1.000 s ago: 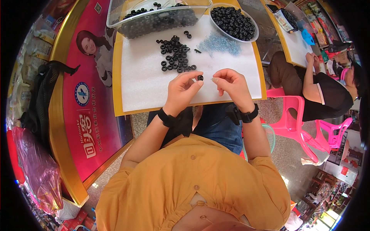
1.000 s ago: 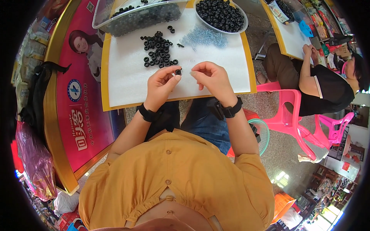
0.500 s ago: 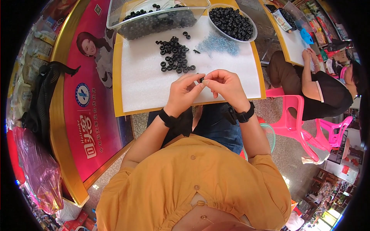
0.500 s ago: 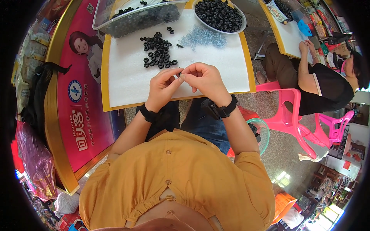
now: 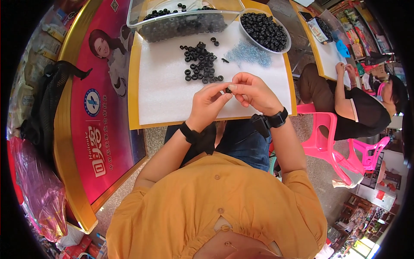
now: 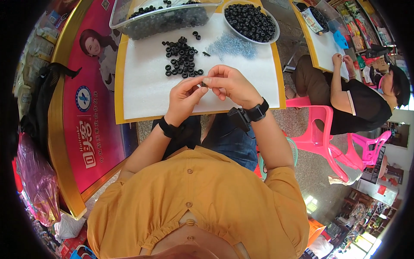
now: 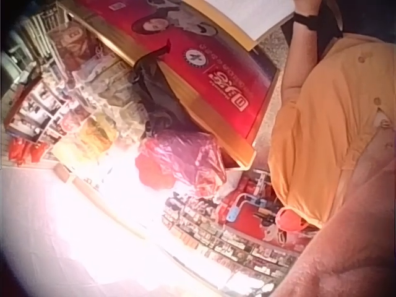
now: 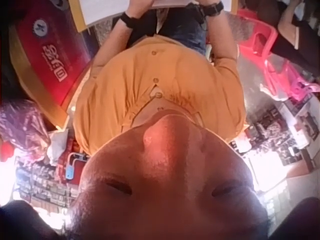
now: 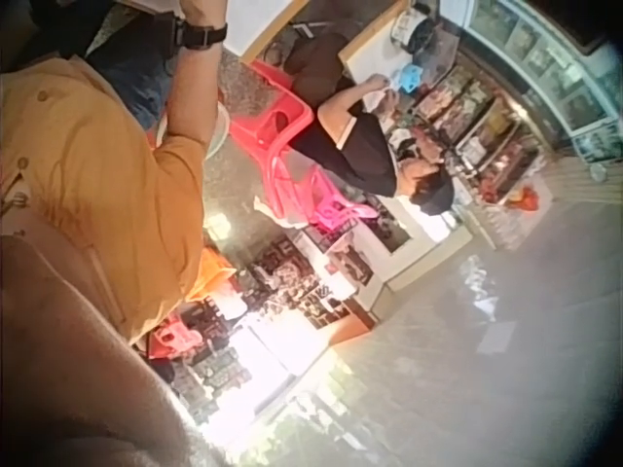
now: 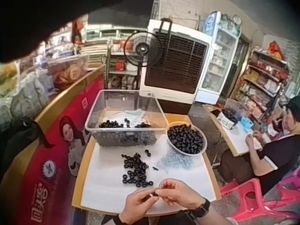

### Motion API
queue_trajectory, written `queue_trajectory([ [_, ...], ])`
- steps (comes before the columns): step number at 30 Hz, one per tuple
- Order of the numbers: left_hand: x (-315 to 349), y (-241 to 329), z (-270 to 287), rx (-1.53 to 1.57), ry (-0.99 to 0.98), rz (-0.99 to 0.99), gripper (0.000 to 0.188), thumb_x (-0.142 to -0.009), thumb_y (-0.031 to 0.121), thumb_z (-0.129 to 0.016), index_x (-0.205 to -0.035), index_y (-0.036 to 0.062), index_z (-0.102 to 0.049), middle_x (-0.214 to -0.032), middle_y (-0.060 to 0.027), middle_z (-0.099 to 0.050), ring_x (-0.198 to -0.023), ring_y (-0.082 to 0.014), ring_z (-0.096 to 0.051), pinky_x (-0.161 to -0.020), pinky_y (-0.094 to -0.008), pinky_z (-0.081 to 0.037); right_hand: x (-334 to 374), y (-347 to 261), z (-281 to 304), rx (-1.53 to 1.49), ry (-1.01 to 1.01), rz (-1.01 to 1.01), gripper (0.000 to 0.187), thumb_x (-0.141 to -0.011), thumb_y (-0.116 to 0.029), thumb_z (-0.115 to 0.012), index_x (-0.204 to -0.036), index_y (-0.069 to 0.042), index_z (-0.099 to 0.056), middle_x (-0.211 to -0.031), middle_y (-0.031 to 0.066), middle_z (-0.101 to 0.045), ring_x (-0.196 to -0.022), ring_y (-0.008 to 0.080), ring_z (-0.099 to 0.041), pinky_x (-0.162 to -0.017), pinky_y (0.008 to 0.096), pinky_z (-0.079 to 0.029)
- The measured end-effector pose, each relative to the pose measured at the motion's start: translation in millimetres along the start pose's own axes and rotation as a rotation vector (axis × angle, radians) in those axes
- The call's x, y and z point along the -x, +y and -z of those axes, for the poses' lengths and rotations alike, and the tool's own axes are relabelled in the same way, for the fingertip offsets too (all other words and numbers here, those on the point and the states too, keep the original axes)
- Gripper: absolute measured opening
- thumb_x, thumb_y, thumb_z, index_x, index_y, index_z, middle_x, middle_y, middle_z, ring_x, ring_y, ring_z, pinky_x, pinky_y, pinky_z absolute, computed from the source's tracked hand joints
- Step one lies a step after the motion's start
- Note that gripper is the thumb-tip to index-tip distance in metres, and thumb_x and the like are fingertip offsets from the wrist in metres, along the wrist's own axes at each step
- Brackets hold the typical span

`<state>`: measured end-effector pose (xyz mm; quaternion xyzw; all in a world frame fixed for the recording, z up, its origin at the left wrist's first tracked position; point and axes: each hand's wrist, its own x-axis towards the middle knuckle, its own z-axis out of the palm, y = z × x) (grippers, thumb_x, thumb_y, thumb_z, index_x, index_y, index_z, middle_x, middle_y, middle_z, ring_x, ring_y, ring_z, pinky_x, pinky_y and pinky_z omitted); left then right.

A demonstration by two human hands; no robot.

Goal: The person places black plastic rings and pins onto a mat, then inserts the pins into the black plastic rings to assemble them by hand.

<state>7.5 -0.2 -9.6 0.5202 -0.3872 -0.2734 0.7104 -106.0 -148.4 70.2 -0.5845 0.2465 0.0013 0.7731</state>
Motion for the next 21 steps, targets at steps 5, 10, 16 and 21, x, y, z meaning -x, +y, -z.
queue_trajectory([
  [5, -2.2, 7.2, -0.2, -0.008, 0.000, 0.046, 0.032, -0.091, 0.005, -0.071, -0.122, 0.0044, -0.069, -0.096, -0.0007, -0.062, -0.070, -0.0040, -0.053, -0.055, -0.0188, -0.042, -8.1, -3.2, 1.1, -0.110, 0.069, -0.008, 0.016, -0.098, -0.019, -0.064, -0.104, -0.006, -0.059, -0.081, -0.0003, -0.058, -0.060, 0.0054, -0.053, -0.046, 0.0189, -0.040],
  [10, -1.6, 3.8, 1.1, 0.012, 0.000, 0.053, 0.032, -0.090, 0.005, -0.072, -0.122, 0.0046, -0.070, -0.097, -0.0018, -0.063, -0.070, -0.0043, -0.053, -0.056, -0.0191, -0.043, -4.9, -2.9, -3.3, -0.106, 0.061, 0.012, 0.018, -0.094, -0.016, -0.068, -0.105, -0.005, -0.060, -0.082, -0.0006, -0.058, -0.062, 0.0054, -0.054, -0.048, 0.0195, -0.042],
  [16, -2.0, -0.1, 0.0, -0.007, 0.017, 0.005, 0.031, -0.090, 0.005, -0.072, -0.121, 0.0039, -0.070, -0.099, -0.0027, -0.064, -0.071, -0.0049, -0.055, -0.057, -0.0192, -0.045, -7.5, 0.4, -7.6, -0.039, 0.081, 0.041, 0.023, -0.090, -0.015, -0.074, -0.105, -0.003, -0.061, -0.082, -0.0010, -0.059, -0.063, 0.0051, -0.055, -0.049, 0.0199, -0.043],
  [21, -2.0, 5.2, 0.1, -0.030, 0.017, 0.034, 0.029, -0.090, 0.006, -0.073, -0.119, 0.0037, -0.070, -0.101, -0.0033, -0.064, -0.072, -0.0051, -0.055, -0.058, -0.0194, -0.045, -2.0, -1.4, -6.9, -0.135, 0.120, 0.022, 0.022, -0.090, -0.017, -0.074, -0.104, -0.004, -0.062, -0.083, -0.0006, -0.061, -0.063, 0.0053, -0.054, -0.049, 0.0205, -0.044],
])
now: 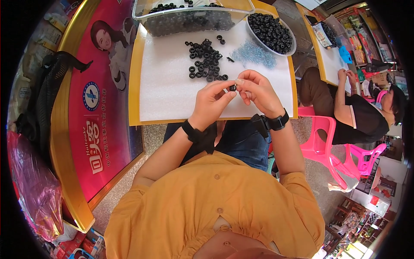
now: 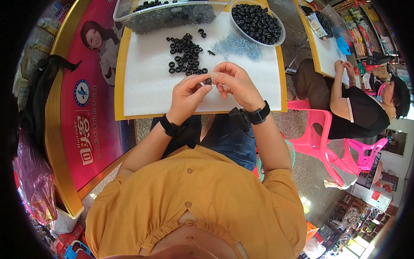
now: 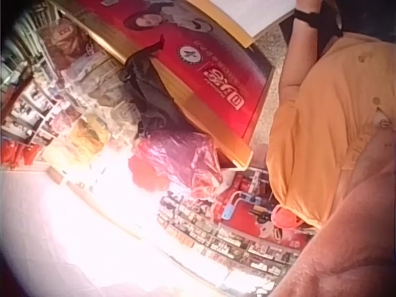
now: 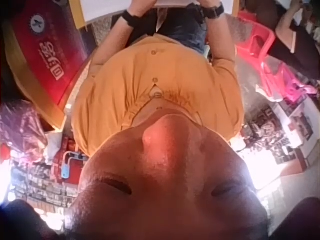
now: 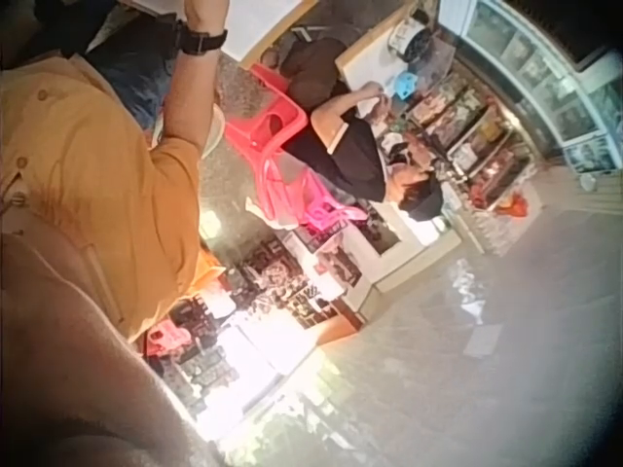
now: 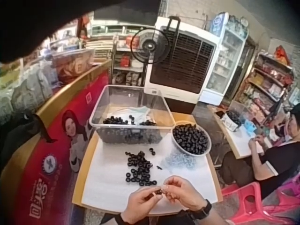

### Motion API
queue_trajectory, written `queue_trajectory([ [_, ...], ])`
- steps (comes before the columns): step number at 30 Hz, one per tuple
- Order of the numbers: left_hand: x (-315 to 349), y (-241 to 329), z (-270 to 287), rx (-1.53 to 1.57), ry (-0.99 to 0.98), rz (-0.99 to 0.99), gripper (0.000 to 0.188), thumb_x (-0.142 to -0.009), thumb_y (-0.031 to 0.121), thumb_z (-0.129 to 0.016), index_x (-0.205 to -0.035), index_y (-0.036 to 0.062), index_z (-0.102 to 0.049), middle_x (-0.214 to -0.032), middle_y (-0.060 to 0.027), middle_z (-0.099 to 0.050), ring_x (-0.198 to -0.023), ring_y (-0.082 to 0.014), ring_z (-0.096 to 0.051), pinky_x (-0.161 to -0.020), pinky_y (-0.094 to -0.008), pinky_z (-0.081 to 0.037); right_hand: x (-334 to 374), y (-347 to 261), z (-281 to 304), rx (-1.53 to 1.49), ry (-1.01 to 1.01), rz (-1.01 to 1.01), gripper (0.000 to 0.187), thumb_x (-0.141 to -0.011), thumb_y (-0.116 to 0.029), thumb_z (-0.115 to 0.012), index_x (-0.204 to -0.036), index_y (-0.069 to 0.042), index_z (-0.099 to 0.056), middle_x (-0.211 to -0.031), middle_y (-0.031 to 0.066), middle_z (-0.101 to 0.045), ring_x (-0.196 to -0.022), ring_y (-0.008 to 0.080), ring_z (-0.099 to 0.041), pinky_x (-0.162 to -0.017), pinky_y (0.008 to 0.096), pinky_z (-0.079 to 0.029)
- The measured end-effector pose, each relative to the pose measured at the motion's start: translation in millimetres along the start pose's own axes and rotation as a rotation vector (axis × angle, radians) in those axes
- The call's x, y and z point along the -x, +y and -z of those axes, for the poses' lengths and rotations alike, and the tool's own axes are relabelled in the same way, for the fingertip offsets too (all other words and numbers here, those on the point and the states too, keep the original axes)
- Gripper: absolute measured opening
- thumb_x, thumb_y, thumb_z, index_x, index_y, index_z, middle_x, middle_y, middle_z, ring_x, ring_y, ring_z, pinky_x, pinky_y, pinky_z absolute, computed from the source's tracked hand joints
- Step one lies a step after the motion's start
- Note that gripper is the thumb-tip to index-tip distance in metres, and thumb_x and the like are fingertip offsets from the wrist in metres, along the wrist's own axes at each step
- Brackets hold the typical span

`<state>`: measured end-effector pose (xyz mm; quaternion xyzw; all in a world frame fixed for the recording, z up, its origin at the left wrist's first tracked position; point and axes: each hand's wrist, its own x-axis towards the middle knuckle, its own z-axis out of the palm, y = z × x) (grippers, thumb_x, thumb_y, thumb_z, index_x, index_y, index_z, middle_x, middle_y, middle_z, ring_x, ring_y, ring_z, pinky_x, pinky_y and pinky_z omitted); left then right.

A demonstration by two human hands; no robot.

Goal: The person places black plastic rings and pins onto a mat, then inserts the pins into the black plastic rings to assemble them by hand.

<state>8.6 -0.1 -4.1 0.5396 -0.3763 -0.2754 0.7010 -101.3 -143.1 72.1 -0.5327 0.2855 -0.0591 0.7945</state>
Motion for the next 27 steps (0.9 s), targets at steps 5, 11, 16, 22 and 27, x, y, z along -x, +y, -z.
queue_trajectory([
  [5, 1, 1, -1, -0.095, 0.022, -0.063, 0.029, -0.089, 0.007, -0.074, -0.118, 0.0036, -0.071, -0.102, -0.0064, -0.067, -0.076, -0.0081, -0.060, -0.063, -0.0213, -0.049, 9, 4, -3, 0.361, 0.098, 0.106, 0.018, -0.089, -0.015, -0.072, -0.100, -0.001, -0.067, -0.081, 0.0008, -0.065, -0.065, 0.0062, -0.058, -0.052, 0.0213, -0.048],
  [11, 2, 3, -2, -0.200, 0.012, -0.107, 0.029, -0.087, 0.007, -0.075, -0.115, 0.0031, -0.071, -0.105, -0.0094, -0.069, -0.081, -0.0120, -0.065, -0.067, -0.0235, -0.052, 14, 8, -2, 0.532, 0.189, 0.175, 0.016, -0.088, -0.015, -0.070, -0.094, 0.001, -0.071, -0.077, 0.0020, -0.068, -0.064, 0.0070, -0.062, -0.056, 0.0223, -0.052],
  [16, 2, 5, -4, -0.243, 0.010, -0.122, 0.027, -0.086, 0.007, -0.075, -0.113, 0.0030, -0.072, -0.103, -0.0094, -0.069, -0.080, -0.0123, -0.065, -0.066, -0.0236, -0.052, 14, 14, -1, 0.659, 0.223, 0.220, 0.013, -0.088, -0.011, -0.068, -0.094, 0.001, -0.069, -0.078, 0.0018, -0.067, -0.065, 0.0068, -0.062, -0.056, 0.0224, -0.053],
  [22, 3, 8, -4, -0.279, -0.015, -0.090, 0.028, -0.085, 0.005, -0.074, -0.112, 0.0032, -0.072, -0.100, -0.0091, -0.069, -0.077, -0.0121, -0.065, -0.065, -0.0233, -0.052, 17, 13, 1, 0.576, 0.201, 0.182, 0.008, -0.089, -0.007, -0.066, -0.093, 0.001, -0.066, -0.079, 0.0007, -0.065, -0.066, 0.0068, -0.062, -0.057, 0.0225, -0.053],
  [27, 3, 10, -4, -0.294, -0.019, -0.111, 0.028, -0.085, 0.005, -0.074, -0.113, 0.0039, -0.072, -0.099, -0.0085, -0.068, -0.075, -0.0113, -0.064, -0.064, -0.0232, -0.051, 17, 12, 3, 0.644, 0.164, 0.253, 0.008, -0.090, -0.005, -0.066, -0.095, 0.001, -0.065, -0.082, 0.0015, -0.065, -0.067, 0.0076, -0.062, -0.061, 0.0231, -0.054],
])
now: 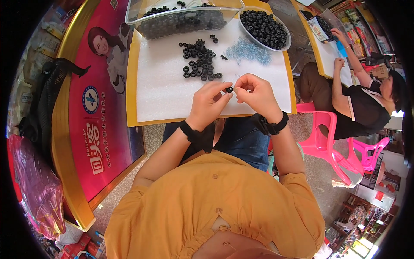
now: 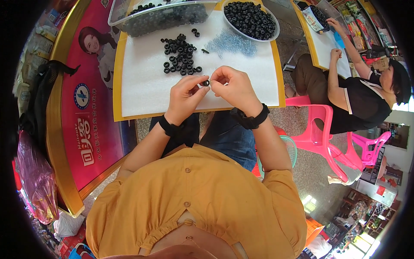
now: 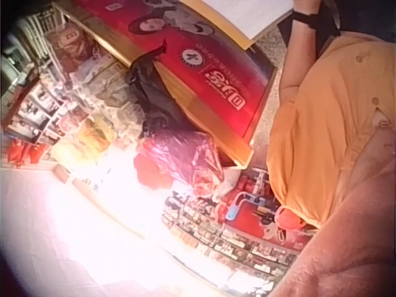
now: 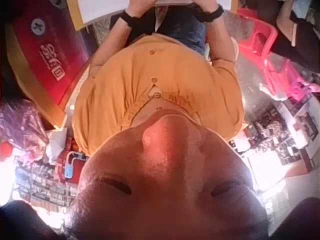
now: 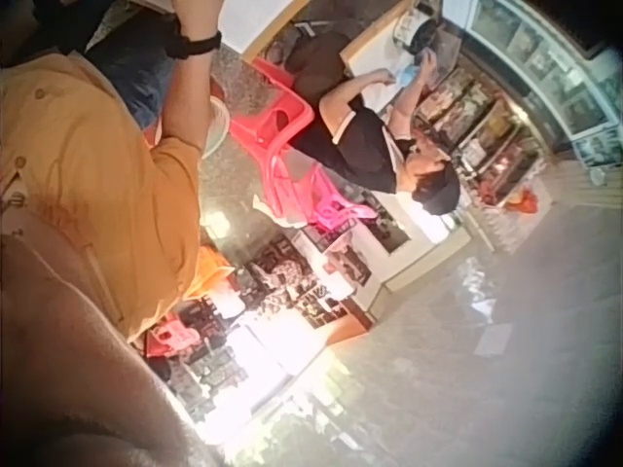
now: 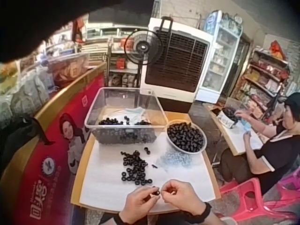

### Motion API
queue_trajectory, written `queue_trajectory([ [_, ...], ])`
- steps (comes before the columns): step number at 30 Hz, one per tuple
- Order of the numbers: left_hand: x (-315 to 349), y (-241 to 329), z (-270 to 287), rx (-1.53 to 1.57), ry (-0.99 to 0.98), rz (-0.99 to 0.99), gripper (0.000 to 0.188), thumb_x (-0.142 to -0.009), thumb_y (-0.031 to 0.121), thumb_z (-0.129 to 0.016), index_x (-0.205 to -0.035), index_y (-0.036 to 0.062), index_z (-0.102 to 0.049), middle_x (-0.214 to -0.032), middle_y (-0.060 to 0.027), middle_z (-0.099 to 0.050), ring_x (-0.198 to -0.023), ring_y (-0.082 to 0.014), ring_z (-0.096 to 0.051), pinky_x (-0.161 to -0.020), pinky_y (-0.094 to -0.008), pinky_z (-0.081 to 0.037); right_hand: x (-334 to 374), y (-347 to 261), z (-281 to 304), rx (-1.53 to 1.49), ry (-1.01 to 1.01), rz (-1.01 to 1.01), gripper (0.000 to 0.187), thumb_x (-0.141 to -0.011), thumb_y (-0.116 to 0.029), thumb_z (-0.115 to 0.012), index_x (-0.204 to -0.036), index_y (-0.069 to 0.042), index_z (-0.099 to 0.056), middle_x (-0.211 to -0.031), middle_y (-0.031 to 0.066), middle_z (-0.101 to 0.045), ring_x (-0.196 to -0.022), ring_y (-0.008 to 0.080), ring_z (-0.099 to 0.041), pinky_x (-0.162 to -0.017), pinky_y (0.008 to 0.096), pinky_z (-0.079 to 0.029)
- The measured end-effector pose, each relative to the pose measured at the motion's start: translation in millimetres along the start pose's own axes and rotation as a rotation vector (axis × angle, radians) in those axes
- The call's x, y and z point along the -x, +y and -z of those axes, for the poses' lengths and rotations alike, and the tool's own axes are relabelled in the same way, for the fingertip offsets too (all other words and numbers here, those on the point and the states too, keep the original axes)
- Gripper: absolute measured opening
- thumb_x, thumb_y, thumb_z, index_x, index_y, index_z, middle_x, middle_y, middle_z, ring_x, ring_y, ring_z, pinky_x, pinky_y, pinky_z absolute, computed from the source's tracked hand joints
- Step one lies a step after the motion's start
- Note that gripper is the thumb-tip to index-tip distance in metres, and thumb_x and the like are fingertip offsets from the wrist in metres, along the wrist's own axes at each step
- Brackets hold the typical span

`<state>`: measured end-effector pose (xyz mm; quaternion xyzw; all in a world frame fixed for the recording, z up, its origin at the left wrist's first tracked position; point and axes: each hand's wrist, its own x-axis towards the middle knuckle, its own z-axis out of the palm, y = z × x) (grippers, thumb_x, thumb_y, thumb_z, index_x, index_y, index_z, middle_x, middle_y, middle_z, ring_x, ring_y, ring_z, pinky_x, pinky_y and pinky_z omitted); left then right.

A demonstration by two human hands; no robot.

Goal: The person places black plastic rings and pins onto a mat, then inserts the pins into the black plastic rings to assemble them by hand.

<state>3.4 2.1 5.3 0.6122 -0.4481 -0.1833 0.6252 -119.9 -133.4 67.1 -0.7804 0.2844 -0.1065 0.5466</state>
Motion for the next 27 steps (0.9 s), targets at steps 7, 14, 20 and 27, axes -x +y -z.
queue_trajectory([
  [7, 0, -2, -2, 0.015, 0.013, -0.021, 0.029, -0.085, 0.005, -0.075, -0.113, 0.0045, -0.072, -0.099, -0.0082, -0.068, -0.074, -0.0112, -0.063, -0.064, -0.0234, -0.051, -2, 2, -2, -0.152, 0.006, -0.085, 0.014, -0.091, -0.007, -0.067, -0.102, 0.001, -0.065, -0.089, 0.0036, -0.067, -0.071, 0.0079, -0.063, -0.063, 0.0228, -0.053],
  [14, 0, -3, -2, 0.001, 0.034, -0.024, 0.026, -0.084, 0.007, -0.074, -0.110, 0.0053, -0.072, -0.094, -0.0084, -0.069, -0.068, -0.0150, -0.063, -0.061, -0.0261, -0.052, 0, 4, 0, -0.148, -0.038, -0.090, 0.014, -0.091, -0.010, -0.069, -0.100, 0.001, -0.066, -0.087, 0.0033, -0.067, -0.070, 0.0078, -0.063, -0.062, 0.0226, -0.053],
  [20, 0, -3, 0, 0.053, 0.005, 0.027, 0.029, -0.085, 0.006, -0.075, -0.114, 0.0043, -0.072, -0.094, -0.0056, -0.068, -0.071, -0.0088, -0.059, -0.062, -0.0222, -0.048, -4, 7, 10, -0.307, 0.022, -0.104, 0.017, -0.092, -0.015, -0.069, -0.100, 0.000, -0.066, -0.086, 0.0035, -0.067, -0.068, 0.0091, -0.063, -0.062, 0.0230, -0.053],
  [27, 1, -6, 0, 0.132, 0.019, 0.038, 0.029, -0.085, 0.006, -0.075, -0.114, 0.0039, -0.072, -0.092, -0.0036, -0.066, -0.069, -0.0067, -0.056, -0.062, -0.0211, -0.047, -58, -12, 11, -0.020, 0.012, -0.039, 0.017, -0.091, -0.017, -0.069, -0.097, -0.001, -0.069, -0.083, 0.0018, -0.067, -0.069, 0.0076, -0.063, -0.062, 0.0230, -0.052],
])
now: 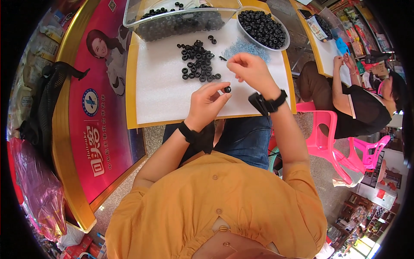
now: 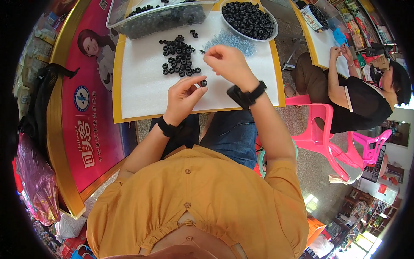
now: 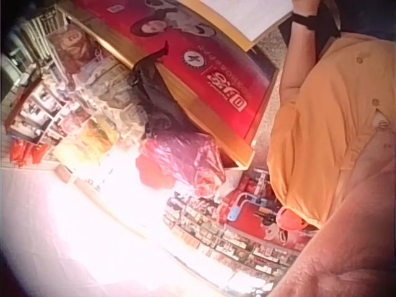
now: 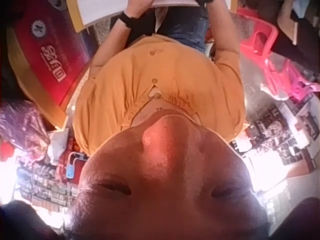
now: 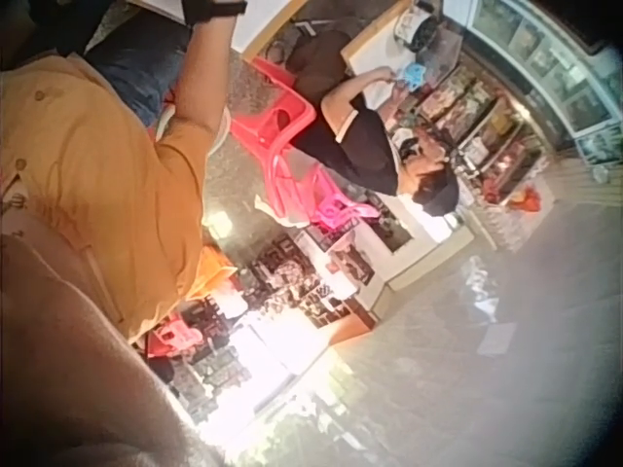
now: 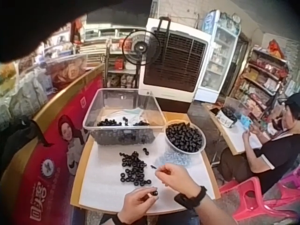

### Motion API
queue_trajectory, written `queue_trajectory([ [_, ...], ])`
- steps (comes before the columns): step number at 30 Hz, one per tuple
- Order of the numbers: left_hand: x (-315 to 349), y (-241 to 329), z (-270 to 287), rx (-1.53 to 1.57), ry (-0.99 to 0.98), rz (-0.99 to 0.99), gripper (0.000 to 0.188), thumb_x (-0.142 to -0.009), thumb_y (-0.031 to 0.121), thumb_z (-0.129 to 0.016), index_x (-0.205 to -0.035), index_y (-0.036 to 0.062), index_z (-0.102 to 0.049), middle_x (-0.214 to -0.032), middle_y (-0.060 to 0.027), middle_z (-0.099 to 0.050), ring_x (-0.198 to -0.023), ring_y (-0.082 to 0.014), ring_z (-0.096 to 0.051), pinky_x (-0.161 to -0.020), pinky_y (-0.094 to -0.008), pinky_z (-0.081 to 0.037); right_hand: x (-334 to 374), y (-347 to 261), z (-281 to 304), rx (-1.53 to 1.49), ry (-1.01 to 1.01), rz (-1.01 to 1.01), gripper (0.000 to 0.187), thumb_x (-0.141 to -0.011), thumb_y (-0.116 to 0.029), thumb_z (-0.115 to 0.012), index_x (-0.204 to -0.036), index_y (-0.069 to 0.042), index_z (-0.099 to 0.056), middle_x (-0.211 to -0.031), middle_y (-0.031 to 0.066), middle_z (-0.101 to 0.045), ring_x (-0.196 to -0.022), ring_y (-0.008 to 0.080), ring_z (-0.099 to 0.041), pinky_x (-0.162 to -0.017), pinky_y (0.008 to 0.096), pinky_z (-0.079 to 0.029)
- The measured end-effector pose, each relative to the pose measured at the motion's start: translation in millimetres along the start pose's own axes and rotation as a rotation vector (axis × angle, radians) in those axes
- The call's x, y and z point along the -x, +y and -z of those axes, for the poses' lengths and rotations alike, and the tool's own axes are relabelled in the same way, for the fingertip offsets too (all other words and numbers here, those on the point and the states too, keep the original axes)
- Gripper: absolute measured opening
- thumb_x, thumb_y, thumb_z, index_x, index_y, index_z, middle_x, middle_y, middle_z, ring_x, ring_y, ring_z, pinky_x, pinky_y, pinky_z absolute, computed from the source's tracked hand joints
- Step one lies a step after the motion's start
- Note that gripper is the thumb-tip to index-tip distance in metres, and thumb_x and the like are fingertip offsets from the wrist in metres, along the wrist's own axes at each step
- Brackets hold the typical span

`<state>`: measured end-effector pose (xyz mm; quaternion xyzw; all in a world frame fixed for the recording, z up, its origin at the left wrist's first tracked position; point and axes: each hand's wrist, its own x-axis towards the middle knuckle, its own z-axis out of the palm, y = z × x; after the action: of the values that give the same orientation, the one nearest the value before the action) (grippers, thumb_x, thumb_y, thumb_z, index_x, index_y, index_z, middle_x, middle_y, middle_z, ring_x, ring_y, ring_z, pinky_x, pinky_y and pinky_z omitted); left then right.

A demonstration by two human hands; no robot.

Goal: The person places black plastic rings and pins onto a mat, then inserts the pins into the black plastic rings to assemble them by hand.

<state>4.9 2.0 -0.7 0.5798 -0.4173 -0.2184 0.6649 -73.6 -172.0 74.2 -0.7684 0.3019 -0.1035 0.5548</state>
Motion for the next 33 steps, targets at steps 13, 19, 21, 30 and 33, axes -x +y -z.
queue_trajectory([
  [13, -2, 9, 2, -0.027, -0.026, -0.002, 0.027, -0.085, 0.005, -0.073, -0.112, 0.0035, -0.071, -0.093, -0.0084, -0.068, -0.073, -0.0131, -0.065, -0.067, -0.0243, -0.055, -80, 2, -23, 0.868, -0.047, 0.232, 0.025, -0.081, -0.023, -0.064, -0.096, -0.006, -0.074, -0.092, 0.0153, -0.073, -0.088, 0.0336, -0.070, -0.079, 0.0424, -0.056],
  [19, -1, 9, 2, -0.003, -0.029, 0.026, 0.029, -0.085, 0.005, -0.075, -0.114, 0.0040, -0.072, -0.093, -0.0049, -0.067, -0.071, -0.0075, -0.057, -0.063, -0.0211, -0.048, -20, 2, -2, 0.237, -0.015, 0.146, 0.019, -0.084, -0.015, -0.068, -0.098, -0.001, -0.070, -0.083, 0.0063, -0.069, -0.070, 0.0152, -0.064, -0.066, 0.0280, -0.051],
  [21, -1, 7, 2, 0.002, -0.024, -0.001, 0.029, -0.085, 0.005, -0.075, -0.114, 0.0044, -0.072, -0.093, -0.0048, -0.066, -0.071, -0.0074, -0.057, -0.062, -0.0209, -0.048, 6, 7, 3, -0.053, -0.063, -0.034, 0.017, -0.087, -0.012, -0.067, -0.099, -0.001, -0.070, -0.082, 0.0032, -0.067, -0.068, 0.0099, -0.060, -0.062, 0.0243, -0.048],
  [30, 0, 0, 1, -0.047, -0.039, -0.005, 0.028, -0.084, 0.008, -0.075, -0.112, 0.0063, -0.072, -0.091, -0.0065, -0.068, -0.069, -0.0114, -0.060, -0.061, -0.0237, -0.049, 77, 56, -6, -0.559, 0.007, 0.024, 0.020, -0.092, -0.003, -0.066, -0.112, 0.002, -0.066, -0.087, 0.0044, -0.066, -0.068, 0.0090, -0.058, -0.058, 0.0227, -0.047],
  [33, 0, 0, 0, -0.068, -0.047, -0.001, 0.027, -0.084, 0.008, -0.075, -0.111, 0.0057, -0.072, -0.091, -0.0065, -0.068, -0.069, -0.0117, -0.061, -0.061, -0.0239, -0.049, 84, 64, -8, -0.639, 0.007, 0.055, 0.021, -0.091, -0.002, -0.067, -0.112, 0.001, -0.066, -0.087, 0.0058, -0.067, -0.067, 0.0104, -0.060, -0.057, 0.0233, -0.049],
])
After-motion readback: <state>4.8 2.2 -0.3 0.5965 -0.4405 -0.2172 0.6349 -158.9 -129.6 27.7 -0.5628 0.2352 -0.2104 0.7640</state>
